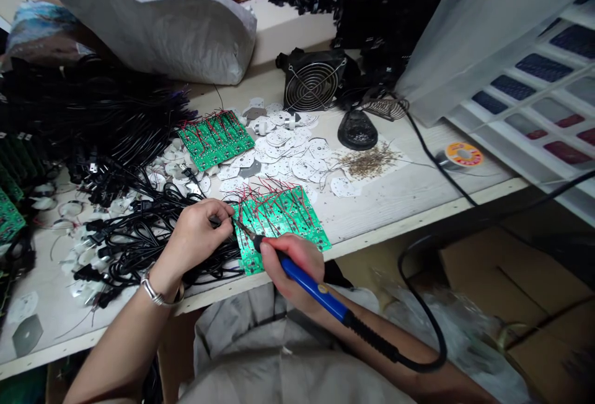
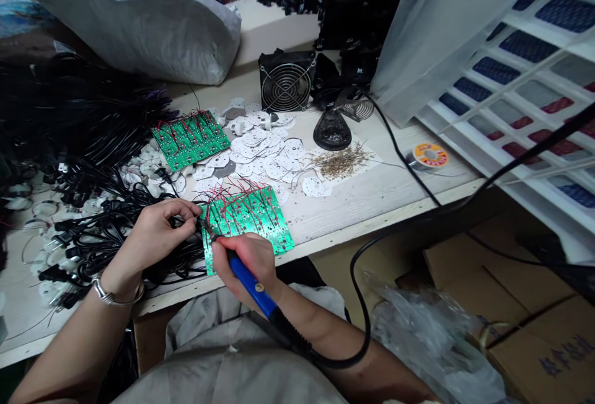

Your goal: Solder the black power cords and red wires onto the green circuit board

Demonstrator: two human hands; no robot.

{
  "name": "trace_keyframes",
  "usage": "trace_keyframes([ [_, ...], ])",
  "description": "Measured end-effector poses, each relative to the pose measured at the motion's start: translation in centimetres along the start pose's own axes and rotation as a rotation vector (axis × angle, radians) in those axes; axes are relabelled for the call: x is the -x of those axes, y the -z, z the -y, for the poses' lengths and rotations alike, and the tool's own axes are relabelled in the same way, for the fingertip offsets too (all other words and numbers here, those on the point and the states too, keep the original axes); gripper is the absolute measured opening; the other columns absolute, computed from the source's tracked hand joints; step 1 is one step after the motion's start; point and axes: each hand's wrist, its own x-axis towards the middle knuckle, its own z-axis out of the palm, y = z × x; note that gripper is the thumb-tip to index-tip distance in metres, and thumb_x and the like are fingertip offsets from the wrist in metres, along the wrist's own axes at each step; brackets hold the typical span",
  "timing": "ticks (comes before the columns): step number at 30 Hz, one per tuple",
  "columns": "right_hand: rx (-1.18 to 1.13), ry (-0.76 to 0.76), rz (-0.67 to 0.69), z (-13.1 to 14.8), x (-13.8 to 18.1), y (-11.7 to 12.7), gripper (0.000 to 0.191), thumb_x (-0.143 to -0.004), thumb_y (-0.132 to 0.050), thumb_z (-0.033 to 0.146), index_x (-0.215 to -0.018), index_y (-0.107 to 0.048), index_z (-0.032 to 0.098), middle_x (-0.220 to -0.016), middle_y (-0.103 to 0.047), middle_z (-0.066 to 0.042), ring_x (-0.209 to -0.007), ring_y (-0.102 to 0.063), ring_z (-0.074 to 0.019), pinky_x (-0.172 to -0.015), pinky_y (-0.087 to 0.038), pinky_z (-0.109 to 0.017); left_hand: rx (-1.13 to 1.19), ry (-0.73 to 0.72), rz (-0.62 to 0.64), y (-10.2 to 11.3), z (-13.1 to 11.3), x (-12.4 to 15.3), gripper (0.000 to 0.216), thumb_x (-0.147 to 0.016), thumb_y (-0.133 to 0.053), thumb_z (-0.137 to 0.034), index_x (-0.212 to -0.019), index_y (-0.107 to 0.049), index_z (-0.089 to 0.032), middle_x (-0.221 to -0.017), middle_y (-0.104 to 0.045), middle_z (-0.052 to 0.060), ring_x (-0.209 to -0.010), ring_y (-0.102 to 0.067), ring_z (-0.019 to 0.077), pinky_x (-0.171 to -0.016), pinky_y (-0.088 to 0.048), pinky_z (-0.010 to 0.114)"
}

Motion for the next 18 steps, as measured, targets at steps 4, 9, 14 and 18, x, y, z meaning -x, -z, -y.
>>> trace_keyframes([
  [4,0.016,0.001,0.003,0.0,-0.2,0.0,0.008,-0.085,-0.059,0.018,-0.078,-0.058,0.021,-0.063,-0.07,0.003,-0.051,-0.062,-0.0089,-0.056,-0.052,-0.02,0.012,0.001,-0.009,0.0,0.0,0.0,0.015,-0.072,-0.053,-0.024,-0.059,-0.055,-0.018,-0.083,-0.07,0.004,-0.075,-0.065,0.0155,-0.076,-0.05,0.028],
  [9,0.024,0.0,0.004,-0.1,-0.2,0.0,0.008,-0.085,-0.06,0.019,-0.077,-0.058,0.021,-0.063,-0.07,0.003,-0.052,-0.063,-0.0088,-0.056,-0.051,-0.02,0.003,0.012,-0.001,0.0,0.1,-0.1,0.014,-0.072,-0.052,-0.024,-0.06,-0.055,-0.018,-0.085,-0.07,0.004,-0.077,-0.065,0.0158,-0.076,-0.049,0.028],
  [14,0.016,-0.042,-0.028,0.1,-0.1,0.5,0.006,-0.083,-0.061,0.018,-0.078,-0.059,0.021,-0.064,-0.07,0.003,-0.054,-0.063,-0.009,-0.057,-0.052,-0.02,-0.004,0.028,0.004,0.0,0.2,0.0,0.014,-0.071,-0.052,-0.024,-0.06,-0.055,-0.018,-0.085,-0.07,0.004,-0.077,-0.065,0.0157,-0.076,-0.049,0.028],
  [18,-0.034,-0.12,-0.078,-0.4,0.4,1.4,0.004,-0.084,-0.06,0.019,-0.083,-0.06,0.022,-0.067,-0.07,0.002,-0.058,-0.066,-0.0115,-0.06,-0.054,-0.024,-0.013,0.031,0.01,0.0,0.0,0.0,0.013,-0.071,-0.052,-0.025,-0.06,-0.055,-0.018,-0.084,-0.071,0.004,-0.077,-0.065,0.0161,-0.075,-0.049,0.028],
])
